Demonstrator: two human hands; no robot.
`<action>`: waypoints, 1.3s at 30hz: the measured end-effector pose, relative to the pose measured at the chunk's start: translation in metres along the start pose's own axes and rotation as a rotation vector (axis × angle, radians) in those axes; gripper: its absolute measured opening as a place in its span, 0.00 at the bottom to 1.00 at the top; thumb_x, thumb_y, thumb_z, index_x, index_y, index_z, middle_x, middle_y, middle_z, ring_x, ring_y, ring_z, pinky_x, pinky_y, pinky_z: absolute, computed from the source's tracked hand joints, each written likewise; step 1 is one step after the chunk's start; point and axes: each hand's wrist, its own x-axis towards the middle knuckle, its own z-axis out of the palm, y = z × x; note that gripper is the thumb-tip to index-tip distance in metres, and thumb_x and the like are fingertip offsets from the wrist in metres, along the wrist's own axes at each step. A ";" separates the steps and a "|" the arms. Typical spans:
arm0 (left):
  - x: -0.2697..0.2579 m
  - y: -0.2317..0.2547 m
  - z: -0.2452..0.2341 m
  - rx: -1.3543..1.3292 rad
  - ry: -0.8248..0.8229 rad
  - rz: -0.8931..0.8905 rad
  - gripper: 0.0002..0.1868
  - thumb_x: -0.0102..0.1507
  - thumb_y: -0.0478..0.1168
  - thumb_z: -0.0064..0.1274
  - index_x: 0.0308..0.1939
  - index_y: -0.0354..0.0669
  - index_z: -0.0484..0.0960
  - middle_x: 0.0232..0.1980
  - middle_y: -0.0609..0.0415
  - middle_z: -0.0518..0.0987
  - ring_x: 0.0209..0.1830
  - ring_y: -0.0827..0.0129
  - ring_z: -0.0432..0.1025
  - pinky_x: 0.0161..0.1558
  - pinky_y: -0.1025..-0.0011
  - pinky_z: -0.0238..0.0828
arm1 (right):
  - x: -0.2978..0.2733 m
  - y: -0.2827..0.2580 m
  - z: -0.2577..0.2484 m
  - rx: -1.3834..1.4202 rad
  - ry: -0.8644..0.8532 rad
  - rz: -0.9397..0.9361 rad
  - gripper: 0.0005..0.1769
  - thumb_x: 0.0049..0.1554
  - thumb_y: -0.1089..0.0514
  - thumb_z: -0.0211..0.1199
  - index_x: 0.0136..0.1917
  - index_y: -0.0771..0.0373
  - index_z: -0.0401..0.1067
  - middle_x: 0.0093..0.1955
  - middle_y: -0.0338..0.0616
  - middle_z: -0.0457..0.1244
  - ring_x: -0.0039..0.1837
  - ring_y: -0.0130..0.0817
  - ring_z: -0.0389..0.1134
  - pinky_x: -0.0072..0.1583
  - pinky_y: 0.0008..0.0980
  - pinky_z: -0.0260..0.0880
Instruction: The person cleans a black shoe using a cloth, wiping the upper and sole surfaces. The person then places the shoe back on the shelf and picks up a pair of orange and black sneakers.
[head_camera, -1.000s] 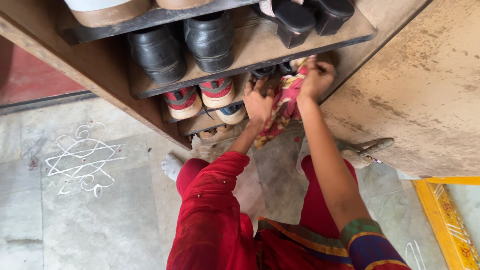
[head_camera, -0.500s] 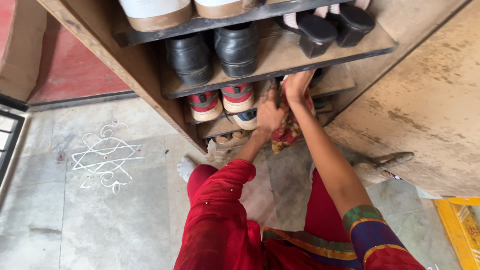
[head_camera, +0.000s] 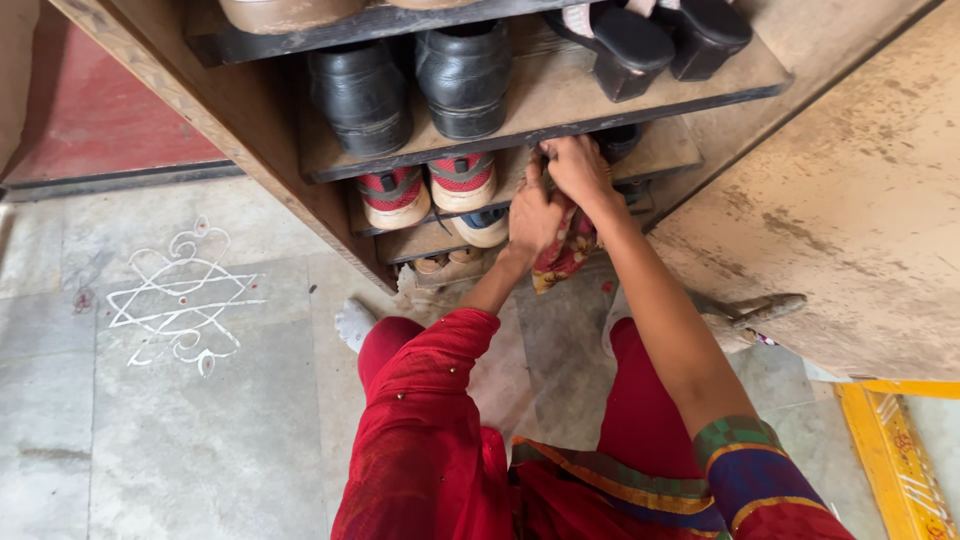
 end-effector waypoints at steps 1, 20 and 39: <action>0.000 0.000 0.001 0.001 0.002 0.001 0.42 0.59 0.39 0.47 0.76 0.28 0.52 0.56 0.21 0.76 0.58 0.32 0.72 0.62 0.52 0.66 | -0.007 -0.002 -0.007 0.078 -0.057 0.020 0.20 0.52 0.71 0.56 0.56 0.65 0.78 0.49 0.59 0.69 0.53 0.57 0.70 0.55 0.48 0.70; 0.002 -0.022 -0.003 0.020 -0.003 -0.004 0.44 0.58 0.33 0.44 0.78 0.33 0.46 0.66 0.31 0.74 0.61 0.34 0.70 0.65 0.52 0.63 | 0.003 0.016 -0.016 0.083 0.108 -0.198 0.18 0.46 0.78 0.55 0.48 0.72 0.76 0.48 0.63 0.69 0.52 0.59 0.70 0.52 0.47 0.68; -0.078 -0.092 0.001 0.397 -0.035 0.574 0.41 0.55 0.56 0.59 0.65 0.36 0.68 0.57 0.27 0.80 0.52 0.33 0.74 0.51 0.51 0.70 | -0.150 -0.076 -0.086 0.849 0.101 -0.156 0.13 0.59 0.78 0.59 0.53 0.71 0.78 0.59 0.50 0.69 0.60 0.35 0.69 0.62 0.30 0.67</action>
